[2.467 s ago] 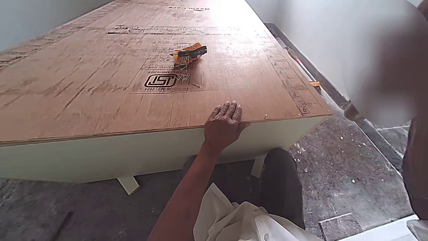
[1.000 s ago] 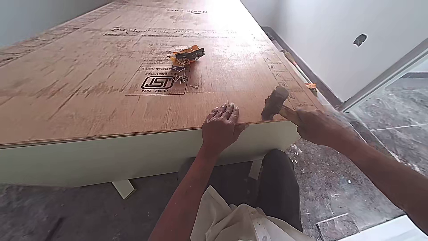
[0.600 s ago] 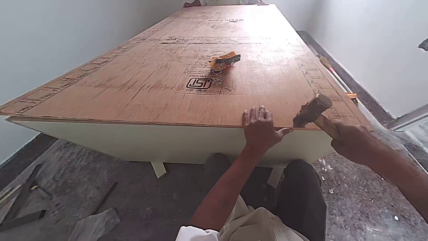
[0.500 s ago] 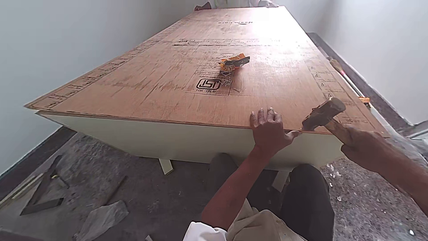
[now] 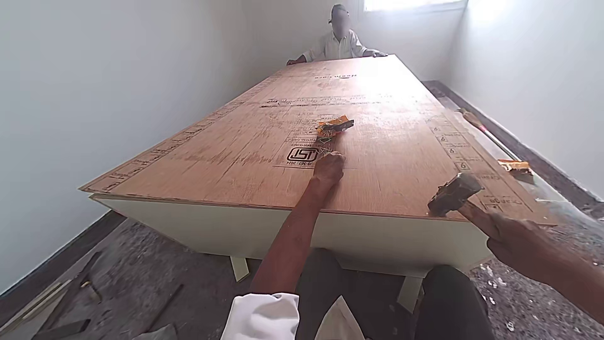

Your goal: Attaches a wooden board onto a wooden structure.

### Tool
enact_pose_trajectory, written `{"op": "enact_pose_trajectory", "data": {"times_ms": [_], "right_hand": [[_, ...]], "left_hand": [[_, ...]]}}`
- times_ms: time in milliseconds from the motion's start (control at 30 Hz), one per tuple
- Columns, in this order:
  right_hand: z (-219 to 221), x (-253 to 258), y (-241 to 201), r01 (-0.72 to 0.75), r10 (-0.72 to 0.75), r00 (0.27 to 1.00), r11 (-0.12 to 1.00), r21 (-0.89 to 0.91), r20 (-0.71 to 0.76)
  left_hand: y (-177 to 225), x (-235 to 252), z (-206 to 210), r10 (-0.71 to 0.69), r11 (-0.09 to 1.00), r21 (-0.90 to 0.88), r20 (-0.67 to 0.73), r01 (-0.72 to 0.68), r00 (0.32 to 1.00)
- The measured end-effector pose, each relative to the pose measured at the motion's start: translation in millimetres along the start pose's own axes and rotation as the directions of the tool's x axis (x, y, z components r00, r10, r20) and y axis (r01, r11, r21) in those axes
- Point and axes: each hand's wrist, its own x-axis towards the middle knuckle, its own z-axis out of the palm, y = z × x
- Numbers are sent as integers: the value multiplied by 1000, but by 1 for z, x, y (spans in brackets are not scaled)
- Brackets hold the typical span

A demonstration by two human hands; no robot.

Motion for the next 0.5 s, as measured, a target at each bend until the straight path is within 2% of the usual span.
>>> {"op": "enact_pose_trajectory", "data": {"times_ms": [100,233,367,433,500], "right_hand": [[2,1,1,5,-5,1000,1000,18,-13],[5,-1,3,7,-7,999,1000,22,-32],[16,0,11,69,-63,990,997,45,-127],[17,1,15,98,-89,985,994,53,-147],[20,2,19,120,-108,982,990,68,-157]], "left_hand": [[-6,18,-1,67,996,69,-62,-63,996],[-2,7,-2,75,994,80,-66,-69,995],[-16,-33,-12,-15,960,-275,-263,-60,965],[-21,-61,-16,-80,869,-485,-329,-96,941],[-24,-90,-16,-125,736,-663,-336,-140,934]]}}
